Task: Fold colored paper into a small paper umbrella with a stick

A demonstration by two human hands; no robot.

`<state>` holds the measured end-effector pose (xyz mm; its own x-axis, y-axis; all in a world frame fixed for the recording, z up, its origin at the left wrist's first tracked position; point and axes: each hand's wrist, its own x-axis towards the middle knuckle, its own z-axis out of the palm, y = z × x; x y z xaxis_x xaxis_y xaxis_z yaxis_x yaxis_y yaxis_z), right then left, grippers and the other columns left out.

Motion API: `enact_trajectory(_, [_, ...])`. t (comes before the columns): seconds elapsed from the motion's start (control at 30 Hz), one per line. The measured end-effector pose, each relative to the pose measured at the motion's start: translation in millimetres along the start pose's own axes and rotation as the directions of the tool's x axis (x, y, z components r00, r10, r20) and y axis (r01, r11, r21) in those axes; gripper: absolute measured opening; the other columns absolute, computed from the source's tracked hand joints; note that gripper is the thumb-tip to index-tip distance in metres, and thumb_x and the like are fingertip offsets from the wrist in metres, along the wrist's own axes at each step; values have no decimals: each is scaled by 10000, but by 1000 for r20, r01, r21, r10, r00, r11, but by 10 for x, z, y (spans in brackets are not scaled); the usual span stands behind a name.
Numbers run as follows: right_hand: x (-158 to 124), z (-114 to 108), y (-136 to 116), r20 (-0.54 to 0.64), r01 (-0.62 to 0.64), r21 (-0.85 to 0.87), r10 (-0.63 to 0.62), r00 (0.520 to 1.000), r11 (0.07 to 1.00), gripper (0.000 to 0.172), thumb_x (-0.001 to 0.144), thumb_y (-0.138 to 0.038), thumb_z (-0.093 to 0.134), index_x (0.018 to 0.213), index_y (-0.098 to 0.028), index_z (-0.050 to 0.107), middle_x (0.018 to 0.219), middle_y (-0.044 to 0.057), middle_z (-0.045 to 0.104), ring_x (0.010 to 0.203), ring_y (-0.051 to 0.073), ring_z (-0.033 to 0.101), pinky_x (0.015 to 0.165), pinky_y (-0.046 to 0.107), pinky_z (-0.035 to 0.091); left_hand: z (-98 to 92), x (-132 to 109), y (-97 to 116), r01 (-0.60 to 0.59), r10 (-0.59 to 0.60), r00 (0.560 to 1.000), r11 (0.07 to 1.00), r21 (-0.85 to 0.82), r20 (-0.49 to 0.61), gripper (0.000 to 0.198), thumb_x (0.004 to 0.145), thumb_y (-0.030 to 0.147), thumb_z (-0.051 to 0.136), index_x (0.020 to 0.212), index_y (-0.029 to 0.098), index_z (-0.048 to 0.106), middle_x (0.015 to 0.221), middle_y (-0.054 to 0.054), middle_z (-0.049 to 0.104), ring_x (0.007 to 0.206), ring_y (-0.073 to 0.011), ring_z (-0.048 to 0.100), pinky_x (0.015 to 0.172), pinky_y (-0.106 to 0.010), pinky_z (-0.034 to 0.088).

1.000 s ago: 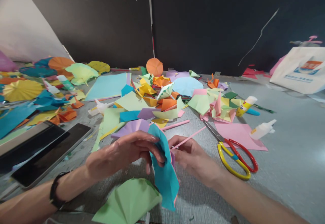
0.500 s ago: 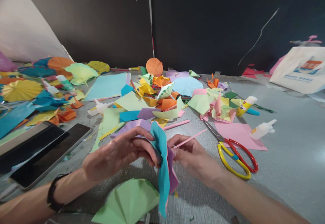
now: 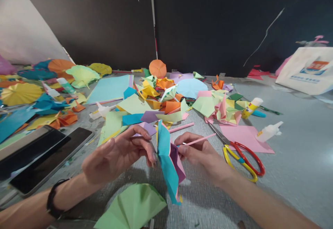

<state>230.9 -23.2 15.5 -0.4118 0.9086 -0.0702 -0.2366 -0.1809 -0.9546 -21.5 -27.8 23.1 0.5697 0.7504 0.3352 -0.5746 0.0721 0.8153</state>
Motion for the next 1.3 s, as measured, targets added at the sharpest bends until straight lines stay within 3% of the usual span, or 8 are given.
enact_trajectory(0.13, [-2, 9, -43, -23, 29, -20, -30, 999, 999, 278, 782, -471, 906, 833, -237, 765, 756, 2, 664, 682, 143, 595, 625, 263, 494, -15, 4, -2, -10, 10, 1000, 1000, -10, -20, 439, 979, 562, 584, 1141, 162, 662, 981, -156, 796, 888, -280, 722, 825, -379, 526])
enact_trajectory(0.37, [31, -35, -48, -37, 71, -12, -71, 997, 997, 388, 756, -547, 911, 1017, -286, 792, 869, 13, 676, 756, 164, 606, 682, 277, 511, -58, -8, -19, -39, 39, 999, 999, -20, -38, 443, 1001, 540, 523, 1158, 150, 662, 970, -152, 795, 866, -278, 732, 809, -378, 538])
enact_trajectory(0.57, [44, -69, -60, -42, 110, -35, -111, 993, 993, 299, 815, -504, 877, 1000, -284, 793, 875, 21, 692, 772, 170, 612, 679, 272, 508, -62, -4, -13, -38, 37, 997, 999, -10, -62, 466, 982, 555, 540, 1167, 143, 654, 958, -155, 795, 858, -288, 735, 812, -387, 536])
enact_trajectory(0.77, [42, -57, -74, -44, 131, -11, -132, 990, 991, 223, 821, -427, 882, 840, -239, 762, 785, 6, 657, 701, 152, 587, 651, 280, 498, -60, 9, -6, -21, 21, 995, 1000, 6, -94, 462, 964, 556, 562, 1148, 150, 681, 924, -144, 796, 824, -287, 728, 793, -387, 539])
enact_trajectory(0.93, [42, -49, -70, -25, 152, -8, -152, 988, 988, 205, 830, -410, 876, 859, -239, 768, 750, -15, 638, 646, 122, 546, 637, 270, 477, -60, 19, 1, -9, 10, 992, 1000, 7, -127, 439, 948, 536, 591, 1114, 147, 711, 867, -139, 792, 787, -281, 717, 767, -375, 532])
enact_trajectory(1.3, [55, -78, 26, -22, 190, -64, -192, 981, 980, 209, 824, -390, 888, 889, -229, 771, 905, 8, 675, 719, 118, 583, 656, 259, 499, -97, 99, 0, 17, -10, 954, 1000, 22, -300, 471, 923, 574, 620, 1014, 129, 743, 722, -96, 715, 671, -222, 619, 662, -314, 481])
